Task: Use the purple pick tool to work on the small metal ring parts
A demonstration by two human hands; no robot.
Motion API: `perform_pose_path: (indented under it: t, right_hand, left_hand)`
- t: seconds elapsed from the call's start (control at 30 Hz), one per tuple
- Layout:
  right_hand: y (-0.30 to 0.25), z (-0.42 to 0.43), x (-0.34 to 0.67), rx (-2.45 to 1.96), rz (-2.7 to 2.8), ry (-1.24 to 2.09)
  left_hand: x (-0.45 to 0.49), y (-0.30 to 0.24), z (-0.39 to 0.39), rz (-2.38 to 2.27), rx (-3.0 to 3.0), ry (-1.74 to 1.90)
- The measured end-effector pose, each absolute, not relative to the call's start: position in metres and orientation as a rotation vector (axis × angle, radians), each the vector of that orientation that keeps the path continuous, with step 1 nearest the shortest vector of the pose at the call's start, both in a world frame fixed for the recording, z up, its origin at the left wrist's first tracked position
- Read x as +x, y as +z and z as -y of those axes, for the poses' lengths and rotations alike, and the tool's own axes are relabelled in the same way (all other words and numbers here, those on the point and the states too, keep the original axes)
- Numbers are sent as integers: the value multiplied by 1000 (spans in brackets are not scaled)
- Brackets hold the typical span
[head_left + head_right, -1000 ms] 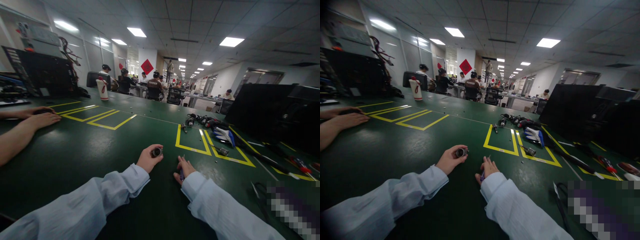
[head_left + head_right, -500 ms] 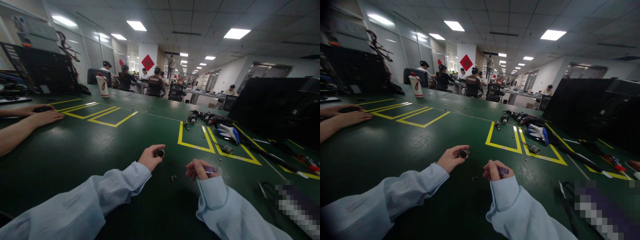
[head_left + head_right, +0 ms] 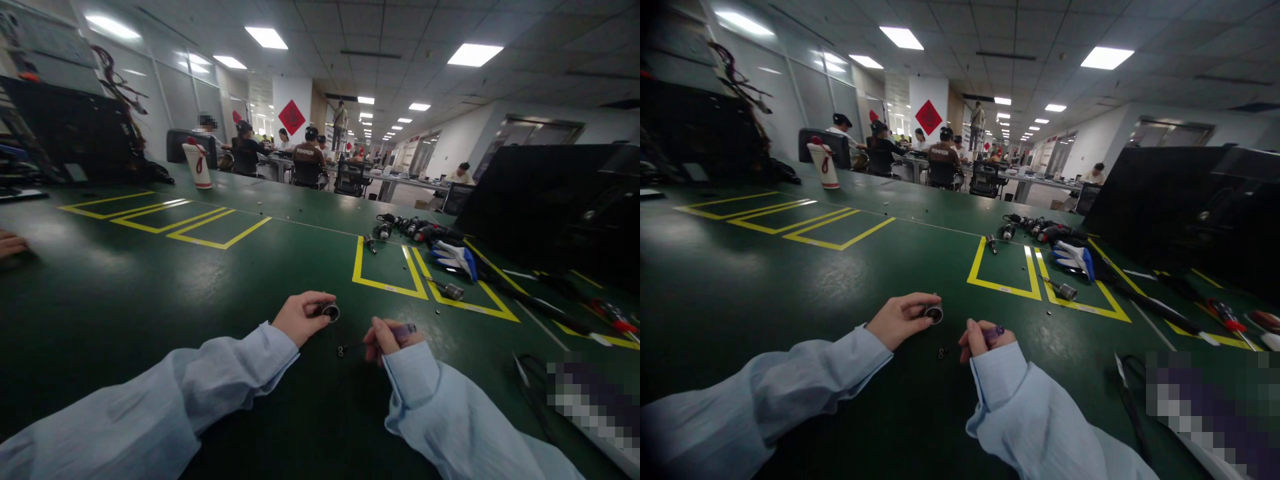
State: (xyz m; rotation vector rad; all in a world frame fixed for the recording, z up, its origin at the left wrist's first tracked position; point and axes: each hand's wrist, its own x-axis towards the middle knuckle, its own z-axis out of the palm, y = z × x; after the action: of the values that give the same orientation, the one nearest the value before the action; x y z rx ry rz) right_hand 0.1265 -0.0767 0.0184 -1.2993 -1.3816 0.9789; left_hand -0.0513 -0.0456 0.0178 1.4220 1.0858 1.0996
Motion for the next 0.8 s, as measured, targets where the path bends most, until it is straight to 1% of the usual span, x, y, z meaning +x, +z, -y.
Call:
perform_pose_path:
  t: [0.1, 0.27, 0.5, 0.63, 0.8]
  right_hand:
    - [21, 74, 127, -1340, 1370, 1001]
    - [25, 67, 131, -1448, 1159, 1177]
    - [25, 78, 128, -1250, 1128, 1145]
    - [25, 88, 125, -1093, 1191, 991]
    - [17, 90, 119, -954, 1555, 613]
  left_hand:
    - [-51, 19, 47, -1066, 1419, 1096]
    - [-51, 19, 50, -1014, 1397, 1065]
    - [-49, 22, 52, -1002, 1391, 1060]
    - [-49, 21, 52, -1020, 1382, 1084]
    - [-46, 22, 54, -1060, 1380, 1098]
